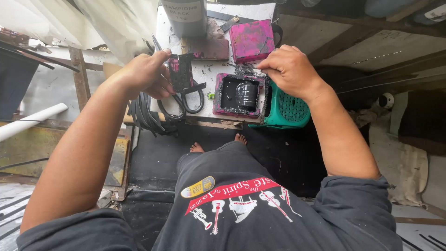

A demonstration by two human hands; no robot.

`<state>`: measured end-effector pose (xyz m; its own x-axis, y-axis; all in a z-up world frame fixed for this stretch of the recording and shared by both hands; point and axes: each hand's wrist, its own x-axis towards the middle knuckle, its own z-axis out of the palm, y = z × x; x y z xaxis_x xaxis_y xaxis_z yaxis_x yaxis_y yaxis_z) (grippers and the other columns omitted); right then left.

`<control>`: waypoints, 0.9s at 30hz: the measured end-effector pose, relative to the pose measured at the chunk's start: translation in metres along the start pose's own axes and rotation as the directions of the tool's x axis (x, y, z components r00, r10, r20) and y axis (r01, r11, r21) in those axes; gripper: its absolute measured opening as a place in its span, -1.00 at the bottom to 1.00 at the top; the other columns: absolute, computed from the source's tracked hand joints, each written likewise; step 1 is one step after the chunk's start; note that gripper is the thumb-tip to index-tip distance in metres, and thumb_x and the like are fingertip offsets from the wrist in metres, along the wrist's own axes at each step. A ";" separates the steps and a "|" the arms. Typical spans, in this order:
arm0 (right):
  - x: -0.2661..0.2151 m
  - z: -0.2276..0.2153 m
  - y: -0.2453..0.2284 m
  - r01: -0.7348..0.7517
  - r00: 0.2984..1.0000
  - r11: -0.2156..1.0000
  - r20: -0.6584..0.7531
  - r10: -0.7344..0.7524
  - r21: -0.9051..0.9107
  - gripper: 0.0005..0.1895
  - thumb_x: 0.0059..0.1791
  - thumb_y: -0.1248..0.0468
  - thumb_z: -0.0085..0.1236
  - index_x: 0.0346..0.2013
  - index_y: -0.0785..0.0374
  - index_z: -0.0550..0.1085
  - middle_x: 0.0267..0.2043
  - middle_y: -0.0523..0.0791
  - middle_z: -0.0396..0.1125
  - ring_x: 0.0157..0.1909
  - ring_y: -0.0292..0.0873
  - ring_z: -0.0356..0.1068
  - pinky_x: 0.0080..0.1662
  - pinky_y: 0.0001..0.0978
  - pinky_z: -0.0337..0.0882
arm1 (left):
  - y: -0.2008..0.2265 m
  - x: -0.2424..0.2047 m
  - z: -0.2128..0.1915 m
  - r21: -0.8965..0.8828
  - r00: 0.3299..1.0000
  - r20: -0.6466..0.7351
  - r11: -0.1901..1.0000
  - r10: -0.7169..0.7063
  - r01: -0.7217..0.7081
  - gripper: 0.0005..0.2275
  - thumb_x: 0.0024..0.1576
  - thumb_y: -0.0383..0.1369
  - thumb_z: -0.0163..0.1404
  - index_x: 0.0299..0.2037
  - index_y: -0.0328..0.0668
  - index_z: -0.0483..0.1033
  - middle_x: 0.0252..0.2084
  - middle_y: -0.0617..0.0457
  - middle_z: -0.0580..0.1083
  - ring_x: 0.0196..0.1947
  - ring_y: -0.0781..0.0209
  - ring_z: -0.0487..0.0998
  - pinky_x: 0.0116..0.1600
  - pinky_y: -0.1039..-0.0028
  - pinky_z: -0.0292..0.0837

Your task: The person pours a dark liquid from a gray bottle into a small pink container, then adds water from a plastic bottle and stirs the mixture with a small stick. The person repeats adding water and stirring several times to blend the contents.

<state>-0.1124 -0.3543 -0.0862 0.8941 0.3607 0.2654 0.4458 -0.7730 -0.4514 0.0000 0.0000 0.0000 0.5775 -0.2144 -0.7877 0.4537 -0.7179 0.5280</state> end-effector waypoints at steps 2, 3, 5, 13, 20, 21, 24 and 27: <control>-0.002 0.010 0.007 0.029 0.999 1.000 -0.031 -0.030 -0.004 -0.92 0.07 0.36 0.30 -0.18 0.11 0.64 -0.23 -0.19 0.49 -0.20 -0.12 0.38 -0.01 -0.25 0.33 | -0.017 0.010 0.001 -0.003 0.993 -0.045 0.994 0.107 -0.107 -0.46 0.31 0.00 -0.24 -0.19 -0.50 0.50 -0.37 -0.31 0.59 -0.42 -0.10 0.63 -0.23 0.18 0.59; -0.004 0.014 0.011 0.056 0.996 0.998 -0.066 -0.056 -0.012 -0.95 0.07 0.32 0.30 -0.22 0.07 0.62 -0.26 -0.19 0.45 -0.18 -0.11 0.40 -0.05 -0.29 0.33 | -0.025 0.016 0.001 0.004 0.972 -0.086 0.976 0.218 -0.219 -0.43 0.28 0.00 -0.14 -0.14 -0.60 0.55 -0.37 -0.38 0.58 -0.40 -0.17 0.68 -0.23 0.05 0.61; -0.004 0.021 0.016 0.072 0.995 0.997 -0.072 -0.074 -0.024 -0.95 0.07 0.30 0.29 -0.22 0.04 0.62 -0.27 -0.20 0.45 -0.19 -0.12 0.39 -0.06 -0.30 0.33 | -0.027 0.015 0.001 0.008 0.966 -0.102 0.972 0.236 -0.236 -0.46 0.29 -0.03 -0.13 -0.16 -0.58 0.58 -0.38 -0.37 0.58 -0.40 -0.16 0.68 -0.24 0.06 0.61; -0.006 0.038 0.023 0.105 0.988 0.994 -0.111 -0.108 -0.032 -0.95 0.04 0.25 0.30 -0.23 -0.02 0.63 -0.29 -0.24 0.44 -0.22 -0.18 0.39 -0.10 -0.34 0.35 | -0.041 0.023 0.002 0.033 0.894 -0.238 0.923 0.379 -0.382 -0.61 0.33 -0.23 0.01 -0.16 -0.64 0.57 -0.41 -0.37 0.56 -0.41 -0.10 0.66 -0.30 0.18 0.63; 0.012 0.014 0.005 0.151 0.969 0.981 -0.215 -0.124 0.118 -0.90 0.07 0.21 0.32 -0.11 0.01 0.65 -0.24 -0.19 0.45 -0.20 -0.12 0.41 -0.09 -0.31 0.39 | -0.056 0.029 0.007 -0.022 0.862 -0.325 0.908 0.389 -0.418 -0.70 0.34 -0.30 0.05 -0.14 -0.55 0.58 -0.40 -0.34 0.56 -0.38 -0.07 0.66 -0.28 0.21 0.63; 0.020 0.008 0.000 0.171 0.958 0.972 -0.257 -0.125 0.162 -0.83 0.04 0.20 0.36 -0.07 0.02 0.66 -0.22 -0.16 0.45 -0.20 -0.08 0.40 -0.07 -0.29 0.40 | -0.056 0.029 0.008 -0.031 0.856 -0.341 0.905 0.389 -0.424 -0.72 0.32 -0.30 0.07 -0.14 -0.53 0.59 -0.40 -0.33 0.56 -0.39 -0.06 0.67 -0.30 0.23 0.64; 0.058 -0.015 -0.037 0.024 0.979 0.991 -0.204 0.003 0.132 -0.33 -0.04 0.15 0.48 0.27 0.20 0.34 0.04 -0.05 0.35 0.04 -0.03 0.36 0.04 -0.10 0.42 | -0.027 0.008 0.012 -0.031 0.936 -0.342 0.995 0.081 -0.097 -0.69 0.33 -0.21 -0.08 -0.38 -0.15 0.61 -0.45 0.07 0.58 -0.49 0.32 0.59 -0.31 0.59 0.49; 0.107 0.003 -0.037 -0.111 0.987 0.928 -0.067 0.143 0.356 0.23 -0.04 0.05 0.67 0.53 -0.07 -0.19 0.51 0.11 0.09 0.45 0.15 0.25 0.36 0.02 0.29 | -0.029 0.007 0.012 -0.079 0.920 -0.381 0.988 0.096 -0.135 -0.71 0.30 -0.28 -0.10 -0.37 -0.20 0.62 -0.48 0.03 0.54 -0.48 0.28 0.57 -0.34 0.53 0.52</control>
<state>-0.0328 -0.2851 -0.0434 0.9440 0.2102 0.2544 0.3298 -0.5712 -0.7516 -0.0179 0.0114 -0.0248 0.8332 -0.0135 -0.5528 0.4232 -0.6280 0.6531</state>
